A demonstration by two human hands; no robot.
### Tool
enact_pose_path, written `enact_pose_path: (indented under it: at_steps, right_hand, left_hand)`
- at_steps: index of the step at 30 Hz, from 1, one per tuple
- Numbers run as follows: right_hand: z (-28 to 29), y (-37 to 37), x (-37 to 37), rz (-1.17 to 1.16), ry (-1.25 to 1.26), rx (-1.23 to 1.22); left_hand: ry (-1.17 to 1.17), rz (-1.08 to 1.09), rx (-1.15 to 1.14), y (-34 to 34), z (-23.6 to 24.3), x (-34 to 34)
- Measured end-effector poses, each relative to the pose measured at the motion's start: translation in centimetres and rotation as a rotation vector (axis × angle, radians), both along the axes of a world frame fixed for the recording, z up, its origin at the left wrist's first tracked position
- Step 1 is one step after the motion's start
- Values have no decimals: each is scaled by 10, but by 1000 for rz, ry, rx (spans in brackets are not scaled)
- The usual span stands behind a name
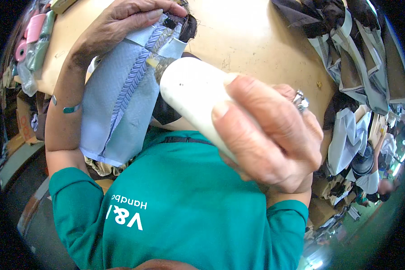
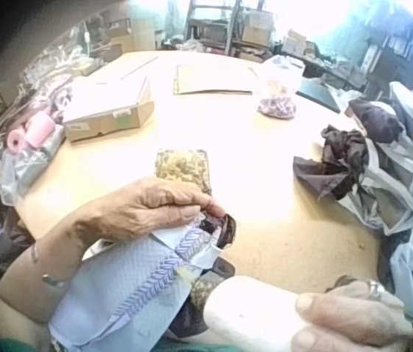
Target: The person applies adhesive from a bottle to the edges of leather handbag components and fits the pieces together by hand on a workbench.
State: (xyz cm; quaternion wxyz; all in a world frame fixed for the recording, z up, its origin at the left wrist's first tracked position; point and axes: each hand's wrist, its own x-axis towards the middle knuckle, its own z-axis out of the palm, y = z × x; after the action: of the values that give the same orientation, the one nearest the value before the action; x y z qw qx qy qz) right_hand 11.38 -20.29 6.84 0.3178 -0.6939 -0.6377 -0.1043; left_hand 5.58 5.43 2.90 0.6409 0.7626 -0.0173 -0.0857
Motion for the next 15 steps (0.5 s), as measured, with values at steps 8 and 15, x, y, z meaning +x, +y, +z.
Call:
enact_pose_path:
  at_steps: [8,15]
  right_hand:
    - [-7,4,-18,113,-10,-69]
    - [3,3,5,-101,-130,62]
  left_hand:
    - [-28,-25,3,1,-1,3]
    - [-27,-28,18,0,3,5]
